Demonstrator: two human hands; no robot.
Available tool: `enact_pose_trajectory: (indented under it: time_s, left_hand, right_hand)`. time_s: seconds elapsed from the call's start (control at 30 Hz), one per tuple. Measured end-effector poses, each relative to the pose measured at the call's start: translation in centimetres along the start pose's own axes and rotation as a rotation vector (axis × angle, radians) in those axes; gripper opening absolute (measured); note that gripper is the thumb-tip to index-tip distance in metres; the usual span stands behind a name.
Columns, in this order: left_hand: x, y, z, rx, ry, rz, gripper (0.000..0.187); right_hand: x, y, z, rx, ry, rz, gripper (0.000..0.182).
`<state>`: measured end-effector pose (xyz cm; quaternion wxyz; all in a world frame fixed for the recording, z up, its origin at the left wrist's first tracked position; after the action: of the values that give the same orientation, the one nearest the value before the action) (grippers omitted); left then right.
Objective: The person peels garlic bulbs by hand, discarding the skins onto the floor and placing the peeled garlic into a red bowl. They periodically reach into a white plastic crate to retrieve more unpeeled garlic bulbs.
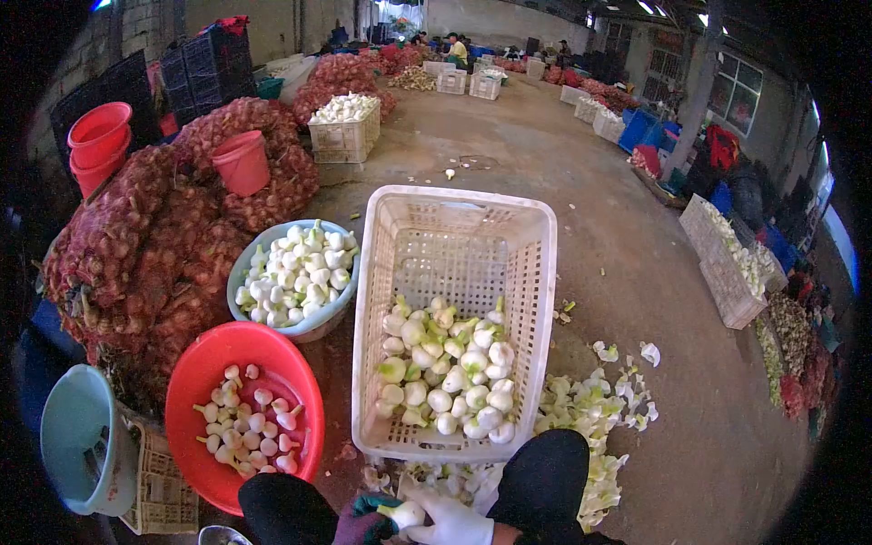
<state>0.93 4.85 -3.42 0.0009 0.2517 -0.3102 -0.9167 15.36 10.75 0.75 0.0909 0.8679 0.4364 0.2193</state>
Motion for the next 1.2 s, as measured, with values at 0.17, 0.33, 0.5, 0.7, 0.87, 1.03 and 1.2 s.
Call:
enact_pose_trajectory:
  time_s: [0.17, 0.33, 0.5, 0.7, 0.87, 1.03, 1.2]
  left_hand:
    - [-2.2, 1.5, 1.7, -0.429, -0.393, -0.004, 0.018]
    - [-5.2, 3.7, 6.7, -0.937, -0.908, -0.101, 0.023]
    - [-1.6, 1.3, 4.6, -0.347, -0.354, -0.030, 0.043]
    - [-1.8, 3.6, 5.2, -0.093, -0.228, 0.017, 0.015]
    - [-1.4, 2.4, 4.7, 0.022, -0.271, 0.050, 0.019]
    - [0.6, 1.2, 6.7, -0.144, -0.060, 0.193, 0.017]
    - [1.9, 0.5, 8.0, -0.140, 0.070, 0.233, 0.017]
  right_hand:
    - [-2.1, 4.3, 1.1, -0.283, -1.039, -0.325, 0.065]
    - [-4.0, 4.2, -0.7, -0.183, -1.013, -0.625, 0.049]
    - [-1.0, 1.7, 1.7, -0.182, -0.703, -0.079, 0.049]
    - [-0.3, 1.9, 1.2, -0.026, -0.570, 0.106, 0.034]
    - [2.2, 0.4, -1.5, -0.126, -0.281, 0.185, 0.012]
    - [1.6, 1.5, -8.7, 0.622, 0.332, 0.193, 0.013]
    - [-0.8, 0.4, -2.0, 0.435, 0.717, -0.175, 0.015]
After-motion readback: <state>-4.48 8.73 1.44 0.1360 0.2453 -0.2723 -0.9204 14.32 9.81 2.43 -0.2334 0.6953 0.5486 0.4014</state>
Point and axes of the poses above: each hand's wrist, its own y-axis away from the middle knuckle, its own x-axis out of the back of the hand, z = x × y, the point moved 6 cm from there along -y, towards the middle knuckle, and after that the axes turned 2 degrees about -y, right-handed, at the moved point
